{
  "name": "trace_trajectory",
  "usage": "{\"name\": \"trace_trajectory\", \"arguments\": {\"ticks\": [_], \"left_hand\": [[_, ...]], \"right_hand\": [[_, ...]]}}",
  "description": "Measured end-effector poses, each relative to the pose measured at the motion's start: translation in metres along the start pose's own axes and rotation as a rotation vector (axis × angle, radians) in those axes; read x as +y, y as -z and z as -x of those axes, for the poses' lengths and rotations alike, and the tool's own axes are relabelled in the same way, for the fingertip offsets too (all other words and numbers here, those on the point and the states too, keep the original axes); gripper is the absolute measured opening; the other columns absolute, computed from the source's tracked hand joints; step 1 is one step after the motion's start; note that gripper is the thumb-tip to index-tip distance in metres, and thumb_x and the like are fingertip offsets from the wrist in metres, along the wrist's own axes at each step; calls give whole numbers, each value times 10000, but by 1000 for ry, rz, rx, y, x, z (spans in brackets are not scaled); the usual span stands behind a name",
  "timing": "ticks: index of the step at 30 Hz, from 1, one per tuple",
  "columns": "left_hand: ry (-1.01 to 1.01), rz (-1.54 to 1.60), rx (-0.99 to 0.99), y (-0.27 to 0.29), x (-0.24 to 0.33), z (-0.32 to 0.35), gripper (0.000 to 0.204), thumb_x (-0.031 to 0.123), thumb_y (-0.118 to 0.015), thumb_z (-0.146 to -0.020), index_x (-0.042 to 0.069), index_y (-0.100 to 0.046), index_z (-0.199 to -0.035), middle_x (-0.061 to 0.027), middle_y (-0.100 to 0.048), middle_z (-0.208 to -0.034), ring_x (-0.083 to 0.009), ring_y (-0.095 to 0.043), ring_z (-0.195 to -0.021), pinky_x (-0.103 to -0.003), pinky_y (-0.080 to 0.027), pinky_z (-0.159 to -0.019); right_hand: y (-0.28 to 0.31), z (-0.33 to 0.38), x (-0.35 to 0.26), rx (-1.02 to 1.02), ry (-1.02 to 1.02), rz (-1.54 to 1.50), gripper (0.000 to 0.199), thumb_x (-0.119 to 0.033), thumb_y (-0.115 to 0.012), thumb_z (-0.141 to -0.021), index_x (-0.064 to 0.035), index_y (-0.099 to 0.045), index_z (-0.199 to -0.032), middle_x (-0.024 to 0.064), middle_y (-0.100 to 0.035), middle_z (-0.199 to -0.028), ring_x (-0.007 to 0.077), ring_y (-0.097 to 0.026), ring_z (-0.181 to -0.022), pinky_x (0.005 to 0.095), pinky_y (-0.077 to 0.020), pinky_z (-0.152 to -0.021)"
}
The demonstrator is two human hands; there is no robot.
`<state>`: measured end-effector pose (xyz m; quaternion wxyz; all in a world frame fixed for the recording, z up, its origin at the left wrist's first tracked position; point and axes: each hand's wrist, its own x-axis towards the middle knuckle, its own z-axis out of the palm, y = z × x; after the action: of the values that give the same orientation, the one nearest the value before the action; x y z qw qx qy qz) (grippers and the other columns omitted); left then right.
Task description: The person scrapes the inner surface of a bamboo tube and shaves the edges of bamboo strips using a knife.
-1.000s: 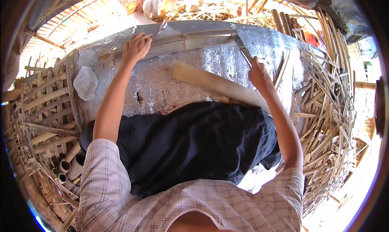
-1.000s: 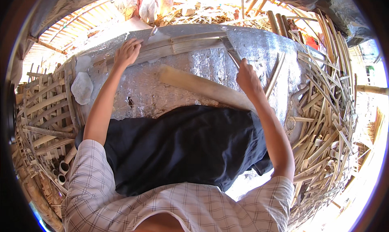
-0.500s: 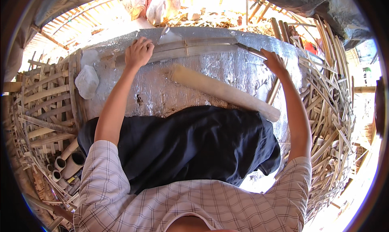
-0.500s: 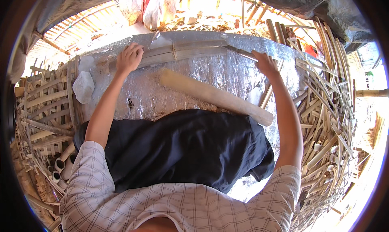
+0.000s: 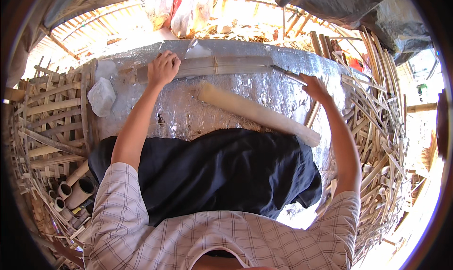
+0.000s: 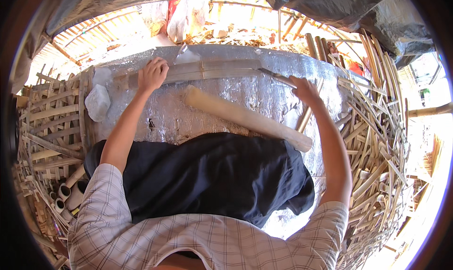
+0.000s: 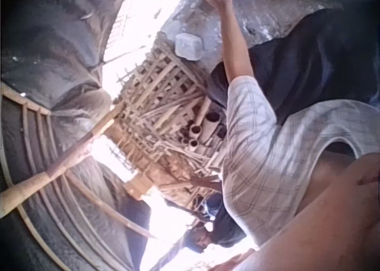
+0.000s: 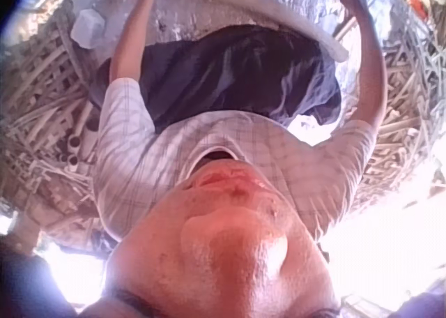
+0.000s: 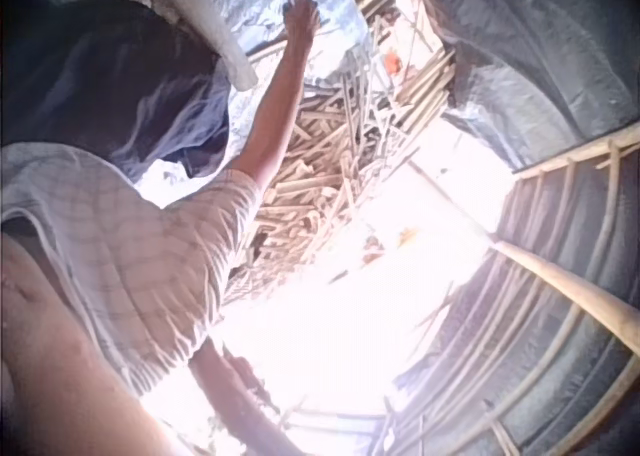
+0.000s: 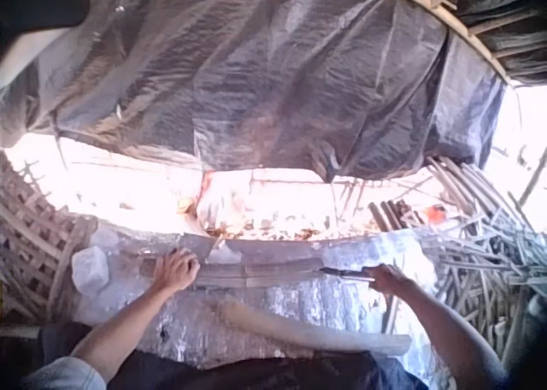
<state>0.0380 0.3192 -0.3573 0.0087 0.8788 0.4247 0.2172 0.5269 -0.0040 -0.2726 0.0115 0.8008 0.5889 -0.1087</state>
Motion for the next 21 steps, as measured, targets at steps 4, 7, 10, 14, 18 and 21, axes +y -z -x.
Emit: {"name": "trace_trajectory", "arguments": {"ticks": [4,7,10,14,18,21], "left_hand": [[33,-47,-106,17,18,-5,284,362,-518,-967,185,-740,-954,9,-697,-1051,-260,-693,-999,-465,-578,-801],[45,-60,-115,23,5,2,310,386,-509,-967,183,-742,-981,5,-695,-1074,-256,-689,-1022,-474,-574,-834],[36,-9,-207,23,10,1,340,415,-495,-975,189,-736,-1059,7,-681,-1165,-236,-661,-1122,-480,-552,-903],[73,-88,-331,36,8,3,388,448,-473,-993,202,-705,-1182,12,-635,-1314,-221,-593,-1263,-469,-503,-1000],[-18,-65,-281,28,1,9,369,435,-503,-982,194,-715,-1165,15,-652,-1287,-224,-618,-1221,-447,-488,-1004],[-83,-33,-327,27,-6,14,363,434,-511,-985,185,-713,-1153,4,-661,-1234,-205,-603,-1230,-452,-488,-994]], "right_hand": [[49,-3,-6,-279,-1,80,481,-165,-664,-839,-124,-606,-1314,209,-642,-1274,375,-634,-1193,477,-508,-1009],[82,6,-64,-462,-104,145,424,-208,-618,-863,-99,-615,-1272,205,-588,-1324,374,-607,-1226,472,-498,-1036],[73,47,-58,-323,-61,5,397,-126,-648,-801,-20,-618,-1182,260,-677,-1022,427,-662,-1045,505,-520,-918],[55,81,-68,-196,-59,8,377,-124,-675,-797,-39,-630,-1162,254,-676,-1022,461,-641,-1048,514,-508,-931],[38,100,-53,-279,57,-128,380,-138,-702,-781,15,-617,-1118,279,-664,-971,462,-641,-987,513,-493,-869],[55,108,-65,-487,-11,-164,355,-128,-693,-782,11,-617,-1100,270,-665,-959,469,-633,-957,510,-491,-846]]}}
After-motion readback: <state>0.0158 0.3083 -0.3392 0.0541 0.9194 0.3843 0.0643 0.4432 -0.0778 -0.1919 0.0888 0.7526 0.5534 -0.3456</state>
